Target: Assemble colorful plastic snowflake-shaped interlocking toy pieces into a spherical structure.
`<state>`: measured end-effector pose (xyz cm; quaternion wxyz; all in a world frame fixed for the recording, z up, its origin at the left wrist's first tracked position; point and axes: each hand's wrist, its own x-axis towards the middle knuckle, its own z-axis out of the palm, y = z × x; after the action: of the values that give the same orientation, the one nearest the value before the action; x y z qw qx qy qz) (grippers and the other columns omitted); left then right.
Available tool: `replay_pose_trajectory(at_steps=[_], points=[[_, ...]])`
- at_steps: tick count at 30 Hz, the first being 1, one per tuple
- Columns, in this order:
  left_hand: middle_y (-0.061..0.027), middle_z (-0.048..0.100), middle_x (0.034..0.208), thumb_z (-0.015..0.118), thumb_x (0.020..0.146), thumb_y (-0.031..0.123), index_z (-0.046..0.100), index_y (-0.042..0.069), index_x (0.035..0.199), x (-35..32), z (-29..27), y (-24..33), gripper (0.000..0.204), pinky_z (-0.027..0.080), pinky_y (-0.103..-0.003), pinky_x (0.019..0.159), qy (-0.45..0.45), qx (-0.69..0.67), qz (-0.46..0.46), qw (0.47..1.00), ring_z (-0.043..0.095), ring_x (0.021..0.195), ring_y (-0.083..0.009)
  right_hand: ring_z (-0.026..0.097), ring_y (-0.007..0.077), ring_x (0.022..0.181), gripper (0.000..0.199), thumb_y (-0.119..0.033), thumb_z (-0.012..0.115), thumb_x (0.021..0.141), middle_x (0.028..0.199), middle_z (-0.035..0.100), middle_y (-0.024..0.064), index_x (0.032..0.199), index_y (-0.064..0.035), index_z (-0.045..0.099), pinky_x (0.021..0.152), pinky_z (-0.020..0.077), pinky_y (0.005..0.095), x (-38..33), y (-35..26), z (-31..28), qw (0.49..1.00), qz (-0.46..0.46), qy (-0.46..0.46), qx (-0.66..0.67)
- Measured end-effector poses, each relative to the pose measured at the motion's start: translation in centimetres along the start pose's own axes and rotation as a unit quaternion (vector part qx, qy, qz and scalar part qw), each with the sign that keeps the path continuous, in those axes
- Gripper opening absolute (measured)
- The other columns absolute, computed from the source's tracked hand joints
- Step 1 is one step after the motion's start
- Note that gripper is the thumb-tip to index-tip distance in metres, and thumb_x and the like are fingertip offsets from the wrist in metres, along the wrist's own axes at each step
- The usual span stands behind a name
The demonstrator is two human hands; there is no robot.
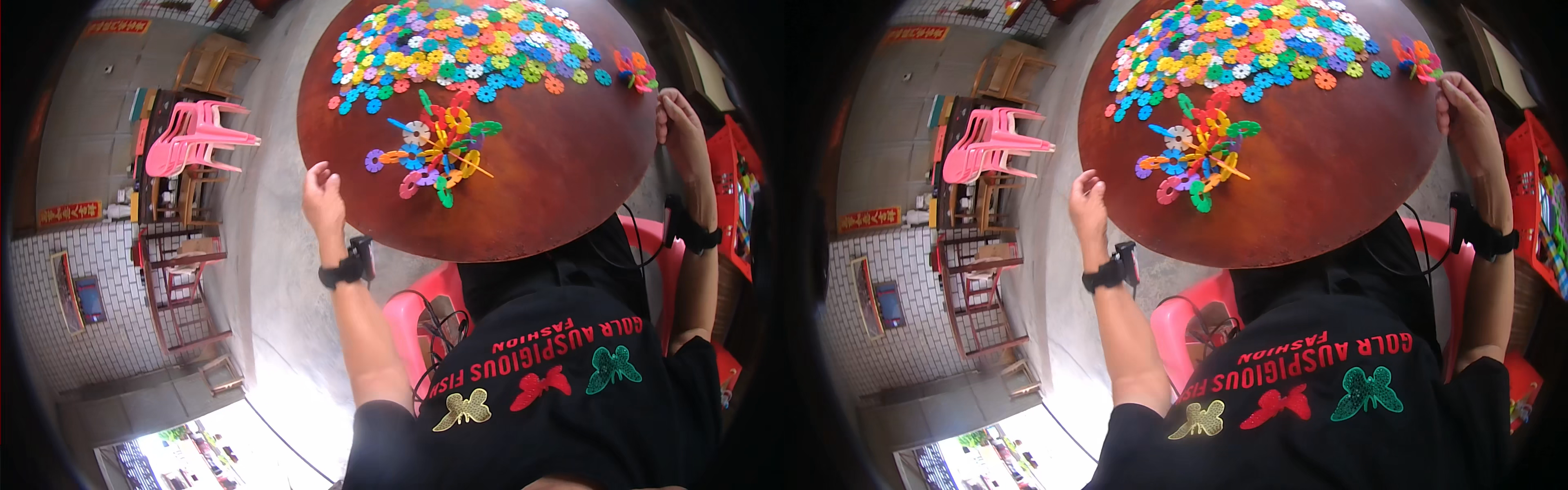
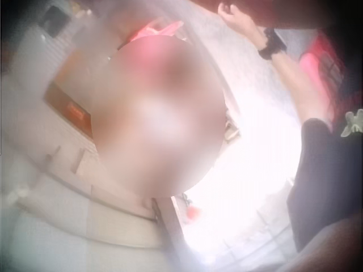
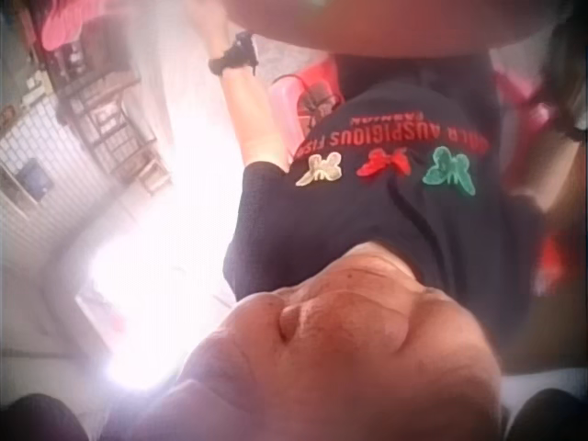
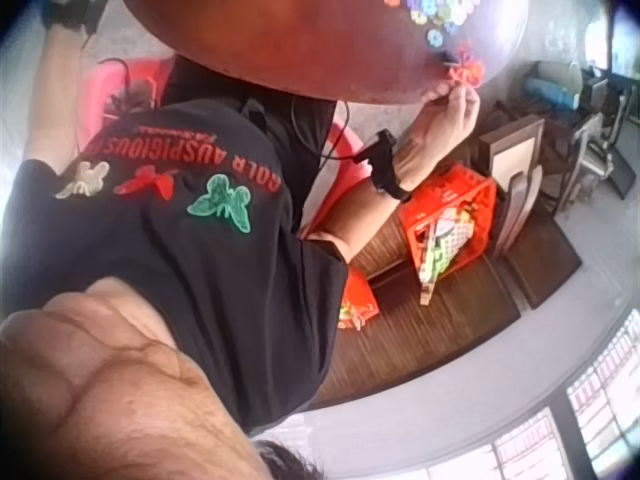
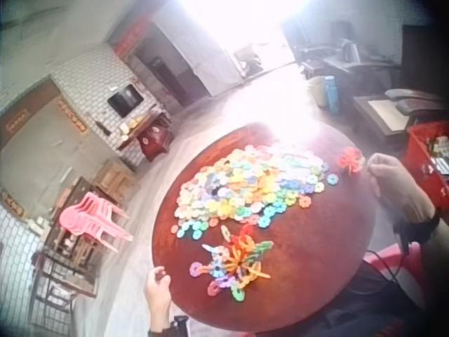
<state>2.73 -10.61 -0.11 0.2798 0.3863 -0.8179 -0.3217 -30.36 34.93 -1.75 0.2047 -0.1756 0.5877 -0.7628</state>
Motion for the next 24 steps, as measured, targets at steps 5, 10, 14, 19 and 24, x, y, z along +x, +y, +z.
replay_pose_trajectory(at_steps=[5, 10, 14, 19, 24], points=[[-0.0162, 0.058, 0.108, 0.067, 0.075, 0.015, 0.060, 0.007, 0.111, 0.5, 3.9, -1.6, 0.037, 0.047, -0.039, 0.086, -0.077, 0.159, 0.166, 0.970, 0.058, 0.099, -0.0315, 0.046, 0.0018, 0.057, 0.010, -0.020, 0.052, 0.094, 0.070, 0.052, -0.0055, 0.093, -0.0105, 0.055, 0.052, 0.0343, 0.0168, -0.2, 0.2, 1.3, 0.999, 0.025, -0.006, -0.021], [-0.0143, 0.057, 0.103, 0.073, 0.071, 0.016, 0.062, 0.006, 0.104, 0.8, 5.0, -1.2, 0.036, 0.047, -0.041, 0.084, -0.095, 0.250, 0.114, 0.957, 0.057, 0.095, -0.0320, 0.047, 0.0026, 0.059, 0.008, -0.017, 0.053, 0.093, 0.071, 0.051, -0.0055, 0.094, -0.0102, 0.056, 0.053, 0.0366, 0.0170, -0.6, -0.1, 2.7, 0.999, 0.025, -0.029, -0.026], [-0.0132, 0.057, 0.097, 0.075, 0.069, 0.015, 0.061, 0.004, 0.097, 1.9, 4.9, -0.3, 0.033, 0.047, -0.041, 0.081, -0.127, 0.241, 0.077, 0.959, 0.058, 0.093, -0.0316, 0.049, 0.0025, 0.060, 0.008, -0.016, 0.053, 0.093, 0.071, 0.052, -0.0054, 0.095, -0.0101, 0.057, 0.054, 0.0384, 0.0171, -0.4, 0.1, 3.2, 0.998, 0.040, -0.036, -0.042], [-0.0135, 0.061, 0.097, 0.077, 0.068, 0.018, 0.062, 0.005, 0.091, 2.8, 5.0, -0.1, 0.031, 0.048, -0.039, 0.078, -0.127, 0.251, 0.033, 0.959, 0.060, 0.092, -0.0297, 0.049, 0.0026, 0.061, 0.007, -0.016, 0.054, 0.092, 0.071, 0.052, -0.0055, 0.094, -0.0103, 0.057, 0.055, 0.0390, 0.0172, -0.1, 0.6, 5.5, 0.993, 0.059, -0.059, -0.078], [-0.0121, 0.066, 0.085, 0.078, 0.067, 0.020, 0.064, 0.005, 0.087, 4.2, 4.7, -0.9, 0.028, 0.049, -0.036, 0.073, -0.180, 0.217, -0.073, 0.957, 0.064, 0.082, -0.0265, 0.049, 0.0018, 0.063, 0.006, -0.016, 0.054, 0.092, 0.072, 0.052, -0.0057, 0.089, -0.0105, 0.056, 0.056, 0.0391, 0.0168, -0.7, 0.9, 6.0, 0.986, 0.077, -0.090, -0.116]])
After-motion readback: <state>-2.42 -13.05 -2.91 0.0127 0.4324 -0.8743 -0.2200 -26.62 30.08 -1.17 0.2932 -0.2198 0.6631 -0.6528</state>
